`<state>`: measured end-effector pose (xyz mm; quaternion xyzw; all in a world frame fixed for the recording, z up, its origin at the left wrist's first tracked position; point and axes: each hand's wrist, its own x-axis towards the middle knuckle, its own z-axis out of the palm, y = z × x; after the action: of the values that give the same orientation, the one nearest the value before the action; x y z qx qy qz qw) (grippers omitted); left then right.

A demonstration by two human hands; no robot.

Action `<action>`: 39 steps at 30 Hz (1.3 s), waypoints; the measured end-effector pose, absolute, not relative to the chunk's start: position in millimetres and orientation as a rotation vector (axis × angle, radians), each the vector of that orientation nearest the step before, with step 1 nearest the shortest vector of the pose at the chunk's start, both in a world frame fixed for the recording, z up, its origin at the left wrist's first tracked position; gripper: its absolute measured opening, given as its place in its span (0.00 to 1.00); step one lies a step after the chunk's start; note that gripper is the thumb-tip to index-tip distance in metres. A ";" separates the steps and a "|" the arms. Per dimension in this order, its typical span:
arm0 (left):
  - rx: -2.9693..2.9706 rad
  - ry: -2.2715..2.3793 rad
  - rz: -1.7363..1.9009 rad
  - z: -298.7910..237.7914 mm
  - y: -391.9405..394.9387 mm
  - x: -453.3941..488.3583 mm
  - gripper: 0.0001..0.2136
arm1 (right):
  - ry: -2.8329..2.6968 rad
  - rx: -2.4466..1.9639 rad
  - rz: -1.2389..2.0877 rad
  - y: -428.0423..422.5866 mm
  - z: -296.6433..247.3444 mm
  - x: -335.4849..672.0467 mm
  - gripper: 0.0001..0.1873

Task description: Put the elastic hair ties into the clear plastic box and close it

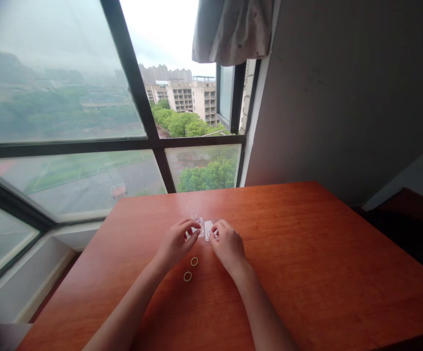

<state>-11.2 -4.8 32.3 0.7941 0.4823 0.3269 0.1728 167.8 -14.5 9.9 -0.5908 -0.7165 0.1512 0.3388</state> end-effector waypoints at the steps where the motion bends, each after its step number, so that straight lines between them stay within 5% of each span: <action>1: 2.237 1.334 0.926 32.4 -6.0 -8.7 0.06 | -1.863 -1.529 0.388 -14.7 10.2 167.5 0.03; 23: 2.280 1.640 1.015 8.2 14.4 -24.3 0.05 | -1.942 -1.596 0.376 -19.6 15.1 165.8 0.05; 39: 2.214 1.651 1.008 15.5 17.4 -45.8 0.06 | -2.297 -1.348 0.795 -38.9 23.1 154.3 0.09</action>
<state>-45.8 17.4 15.5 0.7491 0.5588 0.3412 0.1007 154.3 -38.9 23.1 -0.4770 -0.8129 0.2813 0.1802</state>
